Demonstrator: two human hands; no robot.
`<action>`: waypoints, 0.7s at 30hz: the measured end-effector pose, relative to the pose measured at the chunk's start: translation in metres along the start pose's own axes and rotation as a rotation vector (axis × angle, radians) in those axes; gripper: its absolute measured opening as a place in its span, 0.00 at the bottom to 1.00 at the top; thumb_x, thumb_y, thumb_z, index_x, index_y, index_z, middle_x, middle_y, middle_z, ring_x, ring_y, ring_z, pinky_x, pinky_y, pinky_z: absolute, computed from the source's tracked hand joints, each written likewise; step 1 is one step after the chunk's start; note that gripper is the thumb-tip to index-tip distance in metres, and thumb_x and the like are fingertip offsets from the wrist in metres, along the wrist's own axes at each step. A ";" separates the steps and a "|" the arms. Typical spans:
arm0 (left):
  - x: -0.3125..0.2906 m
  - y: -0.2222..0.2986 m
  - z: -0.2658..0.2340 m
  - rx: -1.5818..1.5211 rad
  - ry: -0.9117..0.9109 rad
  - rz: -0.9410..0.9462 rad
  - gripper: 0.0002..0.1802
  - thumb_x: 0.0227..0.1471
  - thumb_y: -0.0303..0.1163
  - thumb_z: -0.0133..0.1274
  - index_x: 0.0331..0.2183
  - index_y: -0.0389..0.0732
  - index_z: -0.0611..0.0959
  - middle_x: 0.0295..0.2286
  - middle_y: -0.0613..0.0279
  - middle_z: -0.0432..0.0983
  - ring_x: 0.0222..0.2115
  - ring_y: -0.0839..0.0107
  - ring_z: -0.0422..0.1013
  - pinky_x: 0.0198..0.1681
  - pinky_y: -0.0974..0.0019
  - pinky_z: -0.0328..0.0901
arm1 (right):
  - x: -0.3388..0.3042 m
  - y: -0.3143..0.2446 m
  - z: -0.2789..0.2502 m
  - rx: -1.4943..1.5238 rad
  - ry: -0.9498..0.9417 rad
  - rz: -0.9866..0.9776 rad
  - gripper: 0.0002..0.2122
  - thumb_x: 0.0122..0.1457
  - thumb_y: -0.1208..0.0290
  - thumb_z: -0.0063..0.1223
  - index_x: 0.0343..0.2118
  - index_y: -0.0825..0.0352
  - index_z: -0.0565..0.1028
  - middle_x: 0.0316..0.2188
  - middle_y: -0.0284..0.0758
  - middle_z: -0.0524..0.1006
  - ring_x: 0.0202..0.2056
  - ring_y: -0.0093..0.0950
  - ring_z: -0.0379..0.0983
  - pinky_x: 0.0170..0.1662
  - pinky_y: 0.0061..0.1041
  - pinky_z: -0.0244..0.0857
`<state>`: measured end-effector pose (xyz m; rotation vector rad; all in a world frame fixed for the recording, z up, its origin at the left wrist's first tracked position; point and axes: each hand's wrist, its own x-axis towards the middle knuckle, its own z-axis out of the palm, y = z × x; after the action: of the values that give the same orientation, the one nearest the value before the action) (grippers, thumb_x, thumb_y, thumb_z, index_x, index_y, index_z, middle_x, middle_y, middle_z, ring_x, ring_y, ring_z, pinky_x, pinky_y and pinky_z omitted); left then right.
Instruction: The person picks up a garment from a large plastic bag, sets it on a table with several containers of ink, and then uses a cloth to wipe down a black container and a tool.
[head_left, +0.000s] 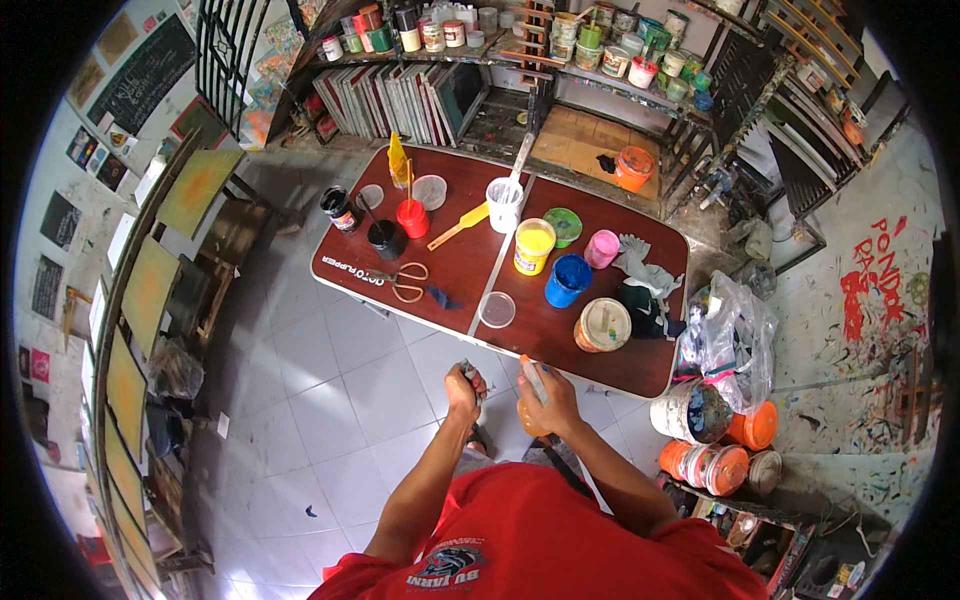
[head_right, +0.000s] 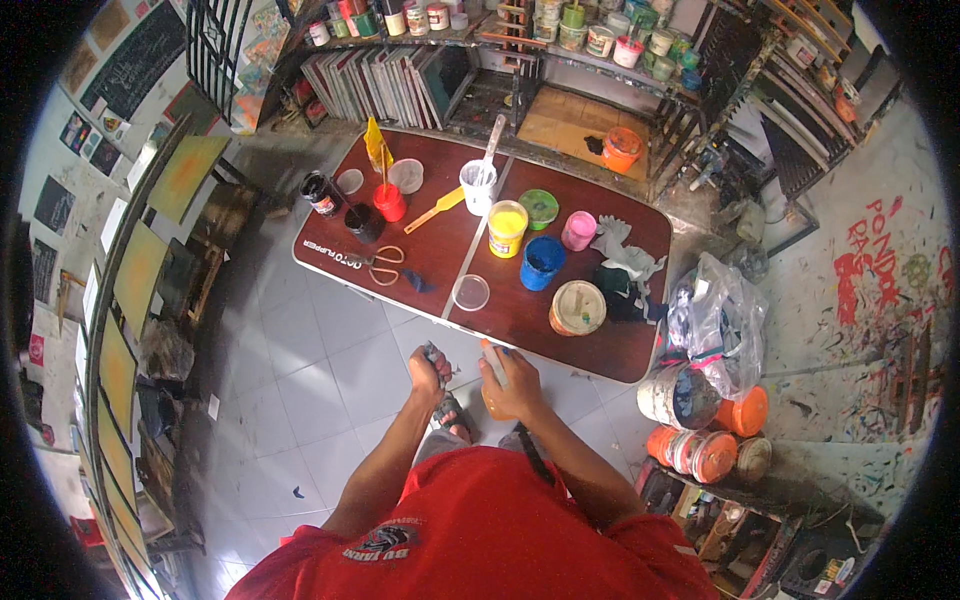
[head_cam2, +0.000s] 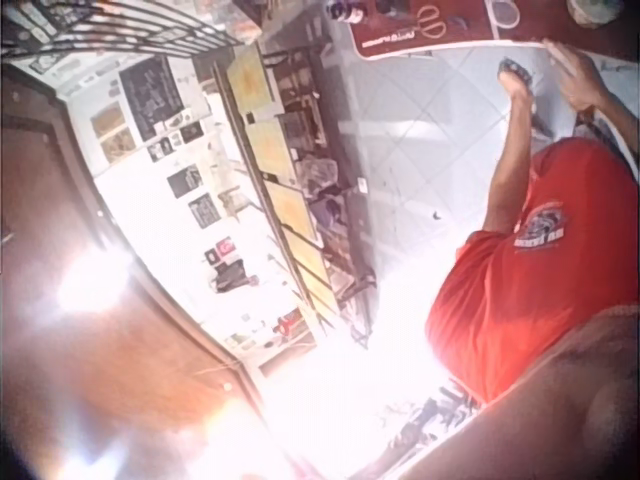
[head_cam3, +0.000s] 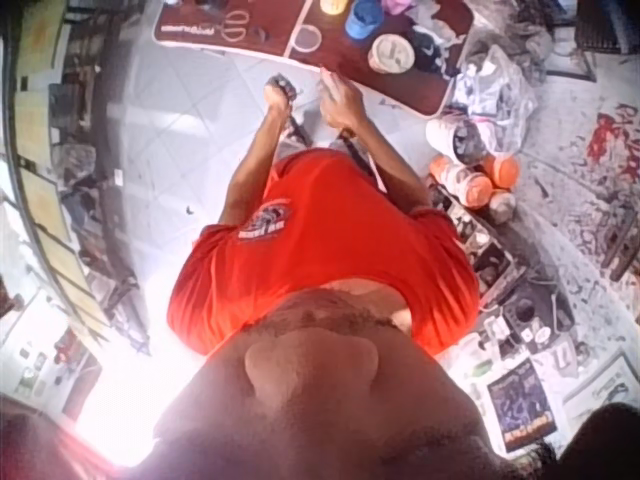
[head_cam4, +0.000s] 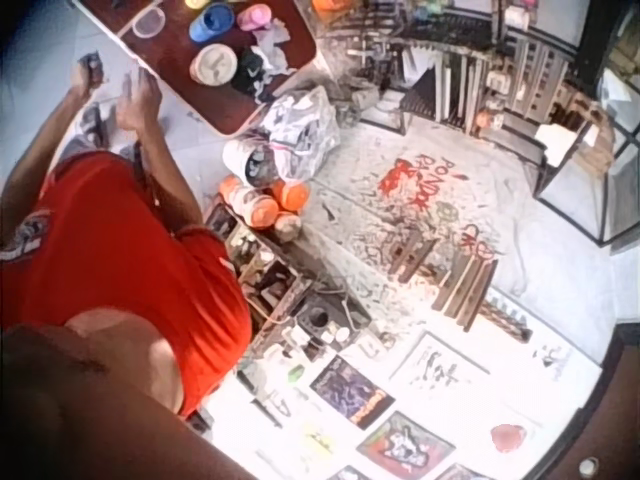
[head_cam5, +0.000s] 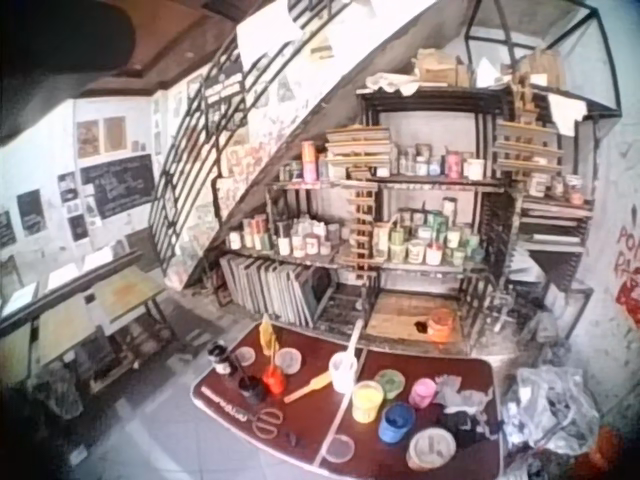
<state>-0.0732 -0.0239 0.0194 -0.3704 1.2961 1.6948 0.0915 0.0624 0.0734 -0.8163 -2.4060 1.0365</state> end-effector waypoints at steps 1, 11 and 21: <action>-0.003 0.001 0.004 -0.011 -0.012 -0.017 0.14 0.55 0.39 0.36 0.19 0.49 0.63 0.12 0.70 0.55 0.13 0.75 0.52 0.17 0.68 0.48 | 0.002 0.010 0.005 0.025 0.033 0.051 0.18 0.61 0.67 0.49 0.53 0.69 0.72 0.37 0.44 0.76 0.43 0.45 0.72 0.45 0.43 0.67; -0.037 0.037 0.022 -0.292 -0.064 -0.205 0.40 0.50 0.77 0.37 0.25 0.45 0.70 0.21 0.62 0.69 0.19 0.69 0.67 0.20 0.70 0.62 | 0.068 0.110 0.058 0.106 0.395 0.097 0.22 0.62 0.63 0.52 0.56 0.71 0.70 0.49 0.52 0.67 0.52 0.48 0.64 0.57 0.41 0.58; -0.047 0.083 0.012 -0.255 -0.415 -0.068 0.43 0.56 0.72 0.36 0.43 0.37 0.76 0.49 0.44 0.73 0.44 0.52 0.75 0.39 0.58 0.76 | 0.099 0.174 0.088 -0.044 0.444 0.141 0.28 0.64 0.59 0.51 0.62 0.70 0.61 0.54 0.54 0.65 0.56 0.52 0.61 0.60 0.45 0.55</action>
<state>-0.1130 -0.0362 0.1066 -0.1910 0.7613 1.7683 0.0300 0.1768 -0.1023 -1.1127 -2.0223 0.7547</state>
